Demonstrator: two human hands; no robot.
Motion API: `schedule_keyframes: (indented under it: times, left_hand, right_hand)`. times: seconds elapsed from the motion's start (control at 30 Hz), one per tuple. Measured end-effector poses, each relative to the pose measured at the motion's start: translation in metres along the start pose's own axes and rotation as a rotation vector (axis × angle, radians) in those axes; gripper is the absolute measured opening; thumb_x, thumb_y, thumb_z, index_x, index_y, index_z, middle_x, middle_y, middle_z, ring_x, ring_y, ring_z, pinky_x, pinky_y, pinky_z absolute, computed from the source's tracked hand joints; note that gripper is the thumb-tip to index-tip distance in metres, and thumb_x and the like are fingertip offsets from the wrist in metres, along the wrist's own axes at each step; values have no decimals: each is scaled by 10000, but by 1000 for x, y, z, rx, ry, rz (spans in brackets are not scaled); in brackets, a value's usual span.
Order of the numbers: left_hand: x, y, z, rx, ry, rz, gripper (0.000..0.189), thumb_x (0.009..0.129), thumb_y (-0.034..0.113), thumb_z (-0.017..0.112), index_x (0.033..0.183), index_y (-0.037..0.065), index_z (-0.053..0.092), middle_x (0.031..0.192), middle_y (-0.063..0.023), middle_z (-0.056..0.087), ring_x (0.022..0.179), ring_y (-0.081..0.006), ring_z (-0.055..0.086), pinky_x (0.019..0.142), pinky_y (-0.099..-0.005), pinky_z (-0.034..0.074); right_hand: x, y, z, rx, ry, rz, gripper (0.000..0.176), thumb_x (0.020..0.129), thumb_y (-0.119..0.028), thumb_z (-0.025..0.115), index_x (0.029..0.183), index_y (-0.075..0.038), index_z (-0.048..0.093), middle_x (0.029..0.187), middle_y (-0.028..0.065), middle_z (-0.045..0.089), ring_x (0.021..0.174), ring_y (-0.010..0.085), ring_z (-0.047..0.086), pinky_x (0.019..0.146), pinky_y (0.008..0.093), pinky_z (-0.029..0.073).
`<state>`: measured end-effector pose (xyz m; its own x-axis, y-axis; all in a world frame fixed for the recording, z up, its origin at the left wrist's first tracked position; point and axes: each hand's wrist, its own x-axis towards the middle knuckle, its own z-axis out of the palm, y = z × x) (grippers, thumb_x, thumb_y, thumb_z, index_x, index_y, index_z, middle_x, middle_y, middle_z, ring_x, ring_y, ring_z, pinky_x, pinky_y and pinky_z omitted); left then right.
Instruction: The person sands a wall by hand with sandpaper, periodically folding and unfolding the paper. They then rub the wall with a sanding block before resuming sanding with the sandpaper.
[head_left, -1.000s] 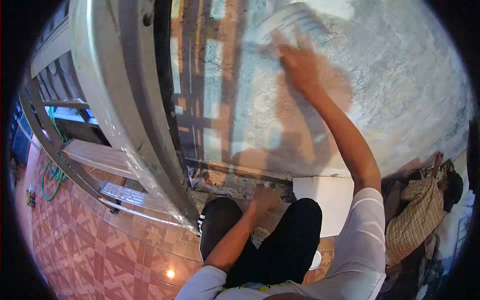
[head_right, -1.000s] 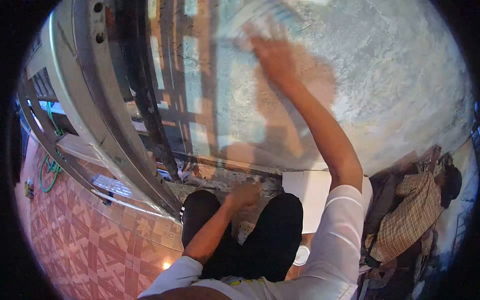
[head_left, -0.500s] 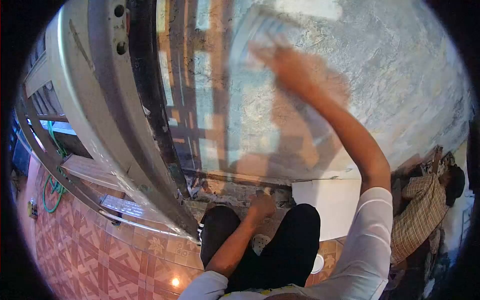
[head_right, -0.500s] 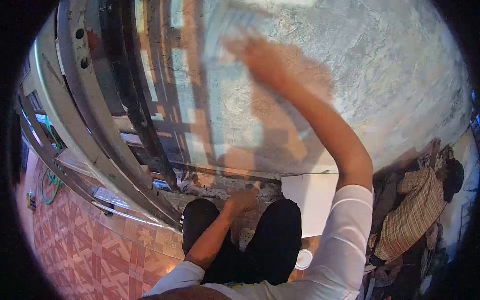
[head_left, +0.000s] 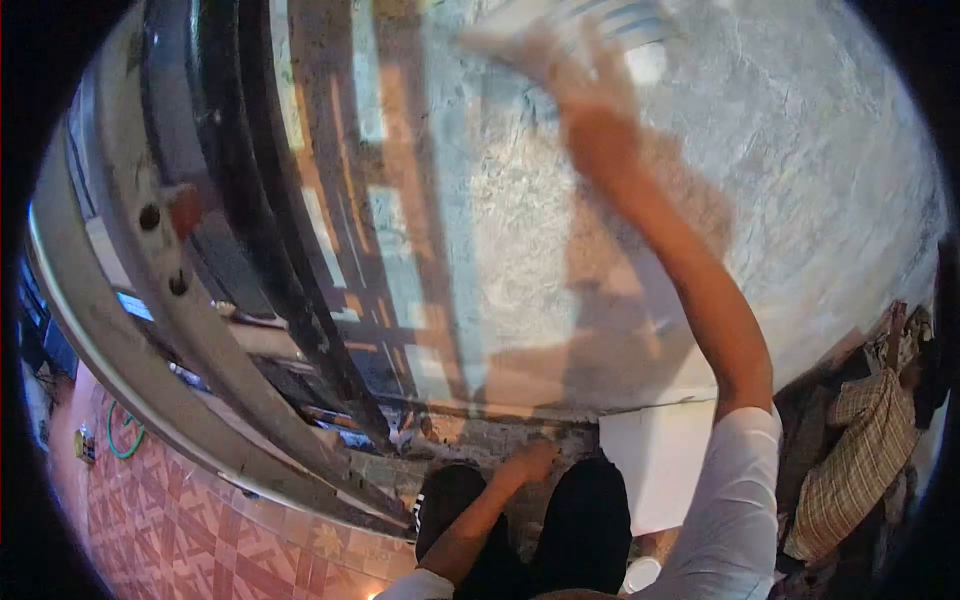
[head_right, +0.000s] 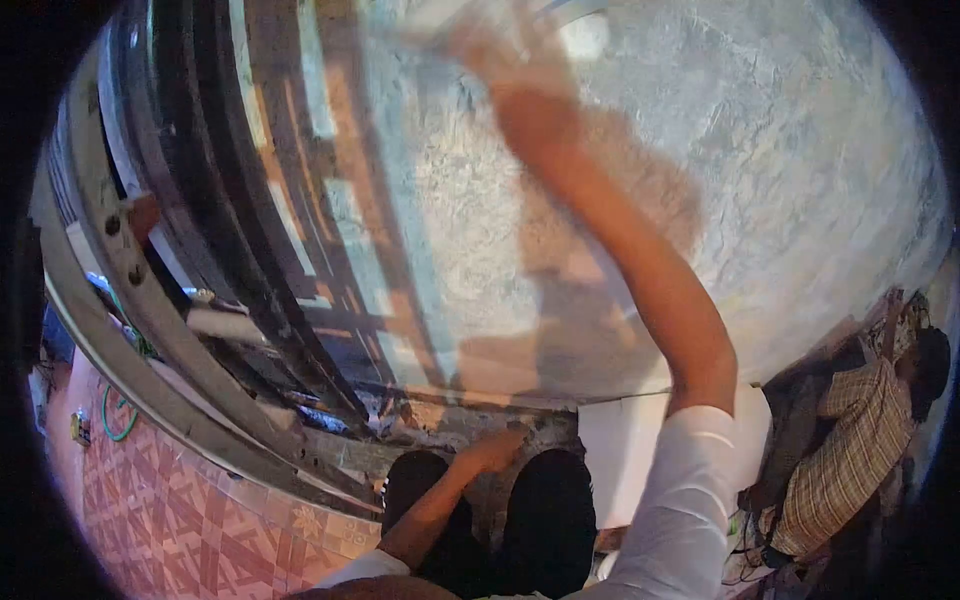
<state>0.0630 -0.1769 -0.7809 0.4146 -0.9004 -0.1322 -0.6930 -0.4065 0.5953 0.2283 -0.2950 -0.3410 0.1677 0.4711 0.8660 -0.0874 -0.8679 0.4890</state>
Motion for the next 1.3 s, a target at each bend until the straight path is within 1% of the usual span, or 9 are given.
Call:
schedule_keyframes:
  times: [0.07,0.13,0.27,0.43,0.5,0.67,0.8,0.87,1.3]
  left_hand:
    - [7,3,-28,-88,61,88,341,910,144,546,1213,-14,544,1076,-253,629,1027,-406,607,869,-486,484]
    - [-8,21,-66,-258,80,-18,313,893,118,568,1181,-5,562,1096,-257,617,1033,-379,606,862,-454,490]
    - [-31,47,-144,-378,91,-171,263,881,84,581,1127,-5,596,1083,-246,625,1031,-371,606,861,-454,490]
    - [-74,79,-206,-146,928,133,168,858,27,568,1002,1,650,908,-161,644,865,-349,612,824,-411,489]
    - [-109,109,-233,-70,1042,124,160,835,23,577,973,23,658,892,-137,636,845,-326,601,822,-416,485]
    - [-238,160,-245,502,1564,30,45,750,117,577,744,76,593,704,-30,582,716,-247,546,760,-397,443]
    - [-281,78,-183,-210,2406,-588,409,954,261,539,1215,-31,423,1281,-194,428,1126,-304,478,966,-441,389]
    - [-280,138,-292,1004,2013,-336,478,974,277,521,1300,-44,379,1321,-203,414,1201,-298,443,1026,-438,349]
    - [-247,150,-315,22,1962,-444,462,965,140,585,1326,-45,364,1179,-183,564,1027,-219,571,864,-315,483]
  right_hand:
    - [-57,-27,0,629,-238,-301,417,871,-93,556,1286,-128,584,1267,133,592,1212,297,538,1070,422,404]
    - [-102,-38,-8,371,-338,-752,448,863,-144,595,1303,-75,552,1246,105,603,1214,320,538,1074,427,424]
    - [-46,21,9,541,-130,-653,467,829,-136,636,1289,-95,567,1231,98,620,1190,280,562,1091,441,404]
    - [95,80,-22,198,-308,-68,568,807,-65,627,1358,-152,517,1392,41,526,1309,279,466,1123,471,343]
    - [117,73,-21,74,15,66,493,815,11,551,1283,-140,587,1374,89,534,1325,300,432,1134,450,326]
    - [47,22,-9,178,-165,-284,564,828,-77,579,1383,-121,489,1467,62,429,1417,249,295,1149,425,279]
    - [-52,-13,-33,301,-598,-756,492,875,-95,540,1364,-70,487,1442,100,445,1352,248,386,1159,423,281]
    - [-61,-7,-34,257,-606,-807,482,885,-131,535,1362,-83,491,1435,71,452,1342,232,391,1168,431,267]
    - [-55,-10,-43,215,-627,-768,508,898,-199,515,1397,-117,462,1461,-15,418,1380,198,328,1191,467,213]
